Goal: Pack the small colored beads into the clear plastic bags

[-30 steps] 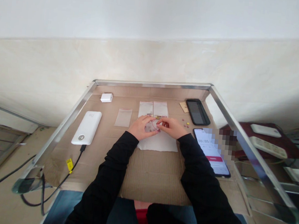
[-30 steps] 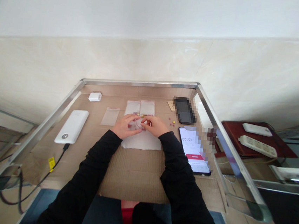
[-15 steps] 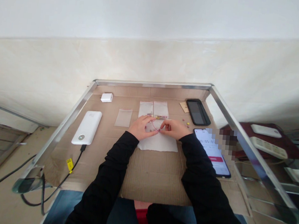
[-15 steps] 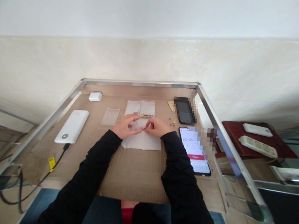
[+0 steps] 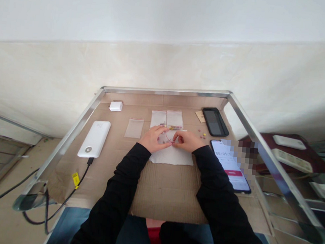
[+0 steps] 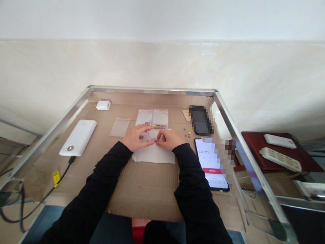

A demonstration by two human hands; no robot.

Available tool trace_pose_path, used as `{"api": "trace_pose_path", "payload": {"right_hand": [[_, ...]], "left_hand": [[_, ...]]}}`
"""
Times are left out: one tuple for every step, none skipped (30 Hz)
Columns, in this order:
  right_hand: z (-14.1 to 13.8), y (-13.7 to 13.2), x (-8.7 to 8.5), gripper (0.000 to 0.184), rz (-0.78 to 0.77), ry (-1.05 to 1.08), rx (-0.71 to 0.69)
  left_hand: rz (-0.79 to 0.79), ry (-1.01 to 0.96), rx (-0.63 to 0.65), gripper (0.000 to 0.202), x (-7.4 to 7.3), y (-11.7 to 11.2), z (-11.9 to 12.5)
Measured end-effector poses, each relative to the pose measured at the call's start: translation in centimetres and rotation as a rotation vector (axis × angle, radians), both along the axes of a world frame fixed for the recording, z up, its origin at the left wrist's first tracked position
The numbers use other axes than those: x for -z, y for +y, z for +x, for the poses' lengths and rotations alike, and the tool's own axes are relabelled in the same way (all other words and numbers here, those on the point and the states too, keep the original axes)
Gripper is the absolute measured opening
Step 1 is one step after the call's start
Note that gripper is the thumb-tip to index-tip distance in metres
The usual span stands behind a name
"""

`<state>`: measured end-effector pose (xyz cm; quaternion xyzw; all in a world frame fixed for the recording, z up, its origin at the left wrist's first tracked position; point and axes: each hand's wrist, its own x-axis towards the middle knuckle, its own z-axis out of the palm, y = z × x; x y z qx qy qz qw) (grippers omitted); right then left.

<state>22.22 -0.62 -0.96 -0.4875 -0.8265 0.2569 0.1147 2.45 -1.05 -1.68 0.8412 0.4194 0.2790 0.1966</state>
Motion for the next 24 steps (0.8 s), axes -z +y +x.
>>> {"api": "trace_pose_path", "payload": {"right_hand": [[0.0,-0.03,0.0,0.02,0.007,0.0,0.004],[-0.01,-0.06,-0.01,0.02,0.013,0.001,0.009],[-0.02,-0.1,-0.04,0.021,0.018,0.0,0.013],[-0.03,-0.14,-0.08,0.021,0.021,-0.003,0.015],[-0.04,-0.17,-0.13,0.021,0.022,-0.009,0.017],[-0.06,-0.21,-0.18,0.021,0.021,-0.017,0.02],[-0.08,-0.24,-0.23,0.02,0.02,-0.026,0.026],[-0.11,-0.27,-0.3,0.02,0.018,-0.036,0.033],[-0.14,-0.3,-0.37,0.019,0.016,-0.046,0.04],[-0.18,-0.32,-0.46,0.019,0.013,-0.055,0.046],[-0.23,-0.35,-0.54,0.019,0.01,-0.064,0.052],[-0.28,-0.37,-0.63,0.018,0.007,-0.072,0.055],[-0.32,-0.39,-0.71,0.018,0.003,-0.077,0.056],[-0.37,-0.41,-0.78,0.017,0.002,-0.081,0.057],[-0.41,-0.43,-0.82,0.016,0.001,-0.083,0.055],[-0.45,-0.45,-0.85,0.015,0.0,-0.084,0.052],[-0.47,-0.46,-0.85,0.015,0.0,-0.084,0.05],[-0.48,-0.47,-0.83,0.014,0.001,-0.084,0.049],[-0.48,-0.48,-0.8,0.014,0.004,-0.085,0.051],[-0.47,-0.48,-0.77,0.014,0.005,-0.085,0.055],[-0.45,-0.48,-0.76,0.013,0.007,-0.084,0.058],[-0.41,-0.47,-0.77,0.013,0.012,-0.08,0.06],[-0.37,-0.45,-0.8,0.013,0.017,-0.073,0.06],[-0.33,-0.43,-0.87,0.012,0.025,-0.061,0.06]], "left_hand": [[0.001,-0.003,-0.002,0.052,0.02,-0.01,0.0],[0.002,-0.005,-0.003,0.052,0.04,-0.02,0.0],[0.001,-0.005,-0.002,0.052,0.05,-0.02,0.0],[0.0,-0.004,0.0,0.052,0.05,-0.01,-0.01],[-0.001,-0.001,0.003,0.051,0.04,0.0,-0.03],[-0.001,0.004,0.007,0.051,0.03,0.02,-0.04],[-0.001,0.008,0.01,0.051,0.01,0.03,-0.05],[0.0,0.01,0.011,0.051,-0.01,0.04,-0.06],[0.001,0.011,0.013,0.051,-0.04,0.05,-0.06],[0.002,0.011,0.013,0.051,-0.05,0.05,-0.06],[0.002,0.011,0.014,0.051,-0.07,0.05,-0.06],[0.001,0.011,0.014,0.051,-0.08,0.04,-0.05],[0.001,0.011,0.013,0.051,-0.09,0.02,-0.04],[0.001,0.01,0.012,0.051,-0.09,0.01,-0.04],[0.0,0.01,0.011,0.051,-0.1,0.0,-0.03],[-0.002,0.011,0.01,0.051,-0.1,-0.01,-0.02],[-0.004,0.013,0.01,0.051,-0.11,-0.01,-0.01],[-0.006,0.016,0.009,0.051,-0.11,-0.01,0.0],[-0.008,0.02,0.009,0.051,-0.11,-0.01,0.0],[-0.011,0.023,0.01,0.05,-0.12,-0.01,0.01],[-0.011,0.025,0.009,0.05,-0.12,-0.01,0.01],[-0.011,0.025,0.008,0.051,-0.14,-0.02,0.01],[-0.011,0.024,0.008,0.051,-0.15,-0.03,0.01],[-0.011,0.023,0.009,0.051,-0.17,-0.04,0.01]]}}
